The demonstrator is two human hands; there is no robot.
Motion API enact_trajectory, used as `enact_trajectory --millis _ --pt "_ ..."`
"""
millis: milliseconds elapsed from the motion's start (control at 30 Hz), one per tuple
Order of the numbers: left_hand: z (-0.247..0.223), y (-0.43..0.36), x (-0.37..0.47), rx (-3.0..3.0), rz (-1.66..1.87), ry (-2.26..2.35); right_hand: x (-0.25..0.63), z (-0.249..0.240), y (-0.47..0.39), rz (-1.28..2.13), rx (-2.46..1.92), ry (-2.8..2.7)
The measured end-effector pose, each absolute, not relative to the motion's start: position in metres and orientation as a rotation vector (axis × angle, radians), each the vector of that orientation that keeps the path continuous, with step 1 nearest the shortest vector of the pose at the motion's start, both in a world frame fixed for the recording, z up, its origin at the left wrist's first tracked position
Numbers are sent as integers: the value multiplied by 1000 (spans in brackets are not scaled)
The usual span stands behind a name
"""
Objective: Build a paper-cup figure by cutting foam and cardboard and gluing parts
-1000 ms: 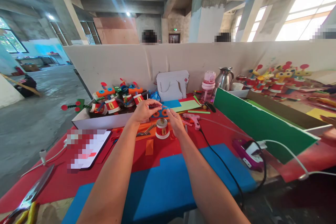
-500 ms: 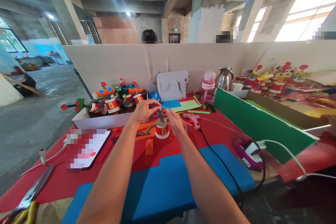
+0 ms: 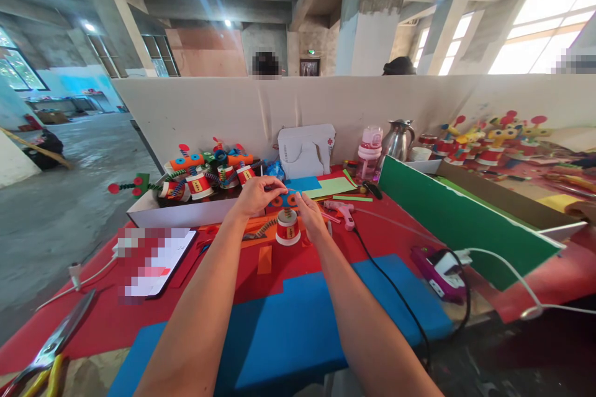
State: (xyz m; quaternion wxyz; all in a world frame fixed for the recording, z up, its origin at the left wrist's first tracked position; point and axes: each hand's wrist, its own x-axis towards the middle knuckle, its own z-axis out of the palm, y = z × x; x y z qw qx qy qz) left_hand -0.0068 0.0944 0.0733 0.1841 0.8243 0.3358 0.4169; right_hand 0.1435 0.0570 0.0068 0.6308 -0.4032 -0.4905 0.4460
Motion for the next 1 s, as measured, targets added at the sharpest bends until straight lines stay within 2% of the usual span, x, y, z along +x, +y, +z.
enact_trajectory --millis 1000 --pt "73 98 -8 2389 1181 901 141 10 55 1013 -910 -1081"
